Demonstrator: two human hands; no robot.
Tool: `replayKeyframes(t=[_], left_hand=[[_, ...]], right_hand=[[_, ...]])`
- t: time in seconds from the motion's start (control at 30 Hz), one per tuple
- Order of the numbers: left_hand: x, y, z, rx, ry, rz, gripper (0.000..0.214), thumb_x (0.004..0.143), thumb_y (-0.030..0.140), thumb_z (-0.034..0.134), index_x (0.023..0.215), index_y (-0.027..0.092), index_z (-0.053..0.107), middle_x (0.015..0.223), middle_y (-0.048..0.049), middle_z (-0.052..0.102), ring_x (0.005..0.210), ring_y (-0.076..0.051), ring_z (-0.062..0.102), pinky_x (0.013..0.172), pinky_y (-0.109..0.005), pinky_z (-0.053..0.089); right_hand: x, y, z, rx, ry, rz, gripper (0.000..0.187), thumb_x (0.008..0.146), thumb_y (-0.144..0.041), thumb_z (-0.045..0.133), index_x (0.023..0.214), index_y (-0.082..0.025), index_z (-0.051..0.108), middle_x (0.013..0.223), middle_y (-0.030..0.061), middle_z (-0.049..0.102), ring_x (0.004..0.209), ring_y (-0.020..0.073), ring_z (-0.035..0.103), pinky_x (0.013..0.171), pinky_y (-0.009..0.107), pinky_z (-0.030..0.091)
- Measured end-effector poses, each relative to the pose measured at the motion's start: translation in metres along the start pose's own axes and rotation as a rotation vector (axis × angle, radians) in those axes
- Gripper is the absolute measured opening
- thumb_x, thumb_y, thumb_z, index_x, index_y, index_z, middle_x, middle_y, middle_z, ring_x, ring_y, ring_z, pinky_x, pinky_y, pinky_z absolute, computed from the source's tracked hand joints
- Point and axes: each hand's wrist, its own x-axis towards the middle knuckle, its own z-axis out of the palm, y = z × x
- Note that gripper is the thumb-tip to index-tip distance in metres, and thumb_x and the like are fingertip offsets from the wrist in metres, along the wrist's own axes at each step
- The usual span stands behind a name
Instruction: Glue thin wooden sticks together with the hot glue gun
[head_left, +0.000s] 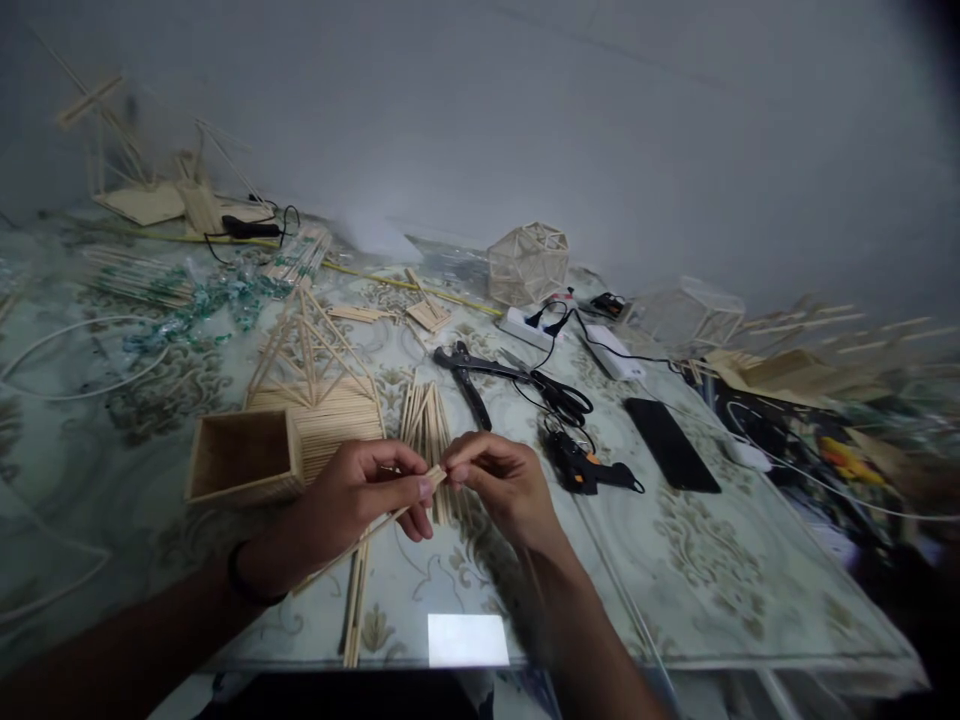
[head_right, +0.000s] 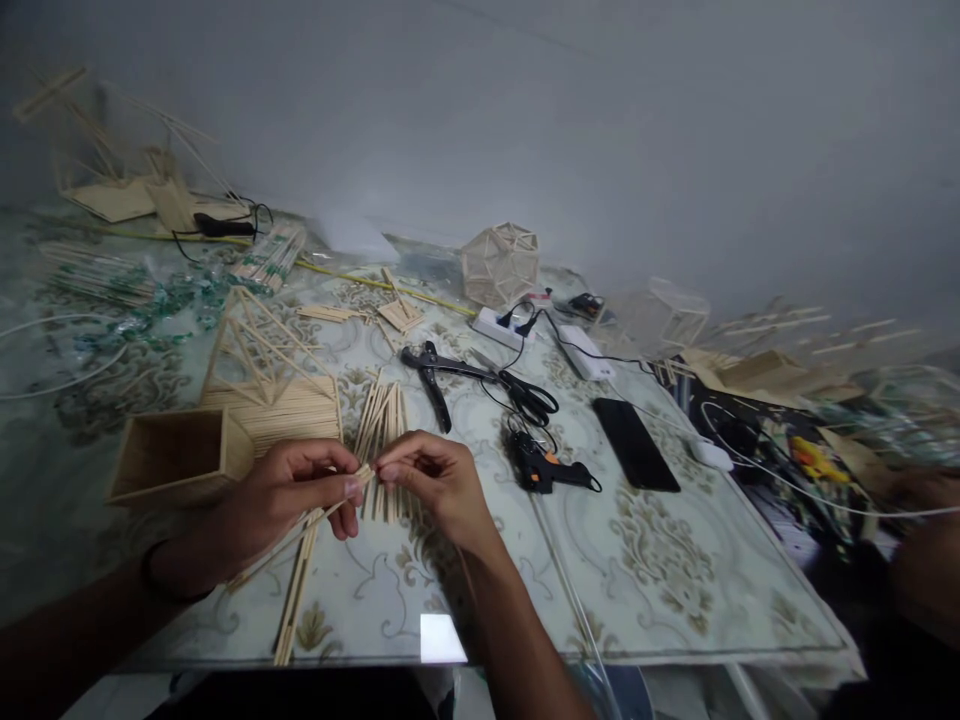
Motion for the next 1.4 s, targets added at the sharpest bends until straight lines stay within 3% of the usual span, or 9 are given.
replayKeyframes(t=[0.17, 0.3, 0.47, 0.6, 0.7, 1.13, 1.4], left_hand=[[0.001, -0.001, 0.002, -0.001, 0.016, 0.000, 0.019, 0.085, 0.033, 0.079, 0.080, 0.016, 0.074, 0.063, -0.0024, 0.077, 0.059, -0.017, 0.072, 0.061, -0.028, 0.057], [0.002, -0.001, 0.002, -0.008, -0.001, -0.014, 0.020, 0.085, 0.035, 0.080, 0.080, 0.016, 0.074, 0.063, -0.0025, 0.077, 0.060, -0.017, 0.073, 0.061, -0.028, 0.057], [0.001, -0.002, 0.000, -0.048, -0.052, -0.042, 0.022, 0.085, 0.035, 0.081, 0.079, 0.016, 0.073, 0.063, -0.0029, 0.076, 0.057, -0.016, 0.071, 0.060, -0.026, 0.055], [0.000, -0.003, 0.000, -0.090, -0.087, -0.070, 0.023, 0.084, 0.035, 0.083, 0.078, 0.014, 0.074, 0.063, -0.0029, 0.076, 0.055, -0.014, 0.070, 0.058, -0.025, 0.054], [-0.001, -0.002, 0.002, -0.134, -0.088, -0.086, 0.026, 0.080, 0.037, 0.087, 0.075, 0.015, 0.074, 0.063, -0.0020, 0.075, 0.055, -0.015, 0.071, 0.057, -0.025, 0.055], [0.001, -0.004, 0.003, -0.132, -0.085, -0.095, 0.028, 0.083, 0.041, 0.087, 0.083, 0.015, 0.076, 0.064, -0.0017, 0.078, 0.057, -0.014, 0.074, 0.059, -0.023, 0.059], [0.003, -0.002, 0.004, -0.127, -0.061, -0.133, 0.033, 0.074, 0.043, 0.096, 0.079, 0.016, 0.078, 0.067, -0.0029, 0.081, 0.062, -0.016, 0.078, 0.065, -0.026, 0.064]], right_hand=[[0.001, 0.008, -0.004, 0.069, 0.107, -0.048, 0.039, 0.068, -0.047, 0.098, 0.064, -0.022, 0.069, 0.069, 0.0009, 0.072, 0.063, 0.0158, 0.062, 0.063, 0.029, 0.051], [0.001, 0.011, -0.004, 0.036, 0.030, -0.036, 0.039, 0.080, -0.059, 0.087, 0.073, -0.022, 0.080, 0.067, 0.0033, 0.073, 0.062, 0.0177, 0.063, 0.066, 0.034, 0.054], [0.002, 0.005, 0.001, 0.062, -0.112, -0.001, 0.042, 0.066, -0.054, 0.098, 0.097, -0.028, 0.088, 0.081, 0.0021, 0.072, 0.067, 0.0162, 0.064, 0.061, 0.029, 0.053], [0.002, -0.002, 0.005, -0.003, -0.155, -0.057, 0.031, 0.071, -0.054, 0.096, 0.082, -0.026, 0.087, 0.079, 0.0037, 0.068, 0.072, 0.0183, 0.063, 0.064, 0.031, 0.052], [0.001, -0.005, 0.006, -0.091, -0.143, -0.090, 0.036, 0.075, -0.060, 0.091, 0.075, -0.024, 0.083, 0.077, 0.0047, 0.067, 0.071, 0.0195, 0.062, 0.065, 0.032, 0.051], [-0.002, -0.003, 0.004, -0.054, -0.157, -0.109, 0.034, 0.084, -0.055, 0.085, 0.081, -0.023, 0.078, 0.084, 0.0046, 0.065, 0.072, 0.0189, 0.062, 0.066, 0.032, 0.052], [-0.003, -0.003, -0.003, -0.066, -0.165, -0.148, 0.032, 0.085, -0.055, 0.085, 0.083, -0.023, 0.081, 0.083, 0.0054, 0.068, 0.075, 0.0199, 0.062, 0.067, 0.032, 0.051]])
